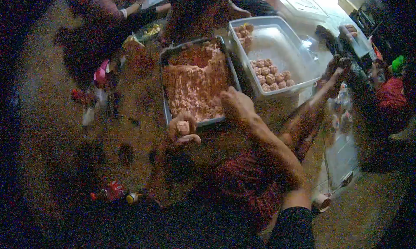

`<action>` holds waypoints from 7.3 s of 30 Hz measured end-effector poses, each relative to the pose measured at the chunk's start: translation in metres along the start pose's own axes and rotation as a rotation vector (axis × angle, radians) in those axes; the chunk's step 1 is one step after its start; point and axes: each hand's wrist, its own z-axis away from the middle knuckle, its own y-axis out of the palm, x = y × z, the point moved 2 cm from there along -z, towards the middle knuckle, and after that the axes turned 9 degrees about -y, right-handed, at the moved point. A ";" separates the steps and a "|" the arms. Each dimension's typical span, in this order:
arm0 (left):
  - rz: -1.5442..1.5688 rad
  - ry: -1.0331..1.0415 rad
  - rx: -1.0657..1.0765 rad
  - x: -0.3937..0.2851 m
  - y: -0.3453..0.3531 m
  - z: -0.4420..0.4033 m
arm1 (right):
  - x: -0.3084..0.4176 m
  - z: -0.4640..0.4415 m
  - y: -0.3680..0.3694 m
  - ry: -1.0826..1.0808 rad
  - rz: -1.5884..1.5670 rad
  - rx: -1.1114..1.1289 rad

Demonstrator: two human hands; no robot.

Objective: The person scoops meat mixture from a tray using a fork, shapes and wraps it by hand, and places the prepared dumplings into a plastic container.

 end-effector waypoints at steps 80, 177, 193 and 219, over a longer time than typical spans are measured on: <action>-0.731 0.354 -0.321 -0.006 0.003 -0.048 | 0.115 0.029 -0.066 0.314 -0.421 -0.329; -0.331 0.132 -0.153 0.012 0.003 -0.006 | -0.206 -0.008 -0.141 0.749 -0.006 0.388; -0.622 -0.472 -0.237 0.122 0.031 -0.025 | -0.035 -0.044 -0.098 -0.017 -0.130 0.097; -0.646 0.211 -0.366 0.107 0.024 -0.024 | -0.065 -0.039 -0.024 -0.262 0.513 0.245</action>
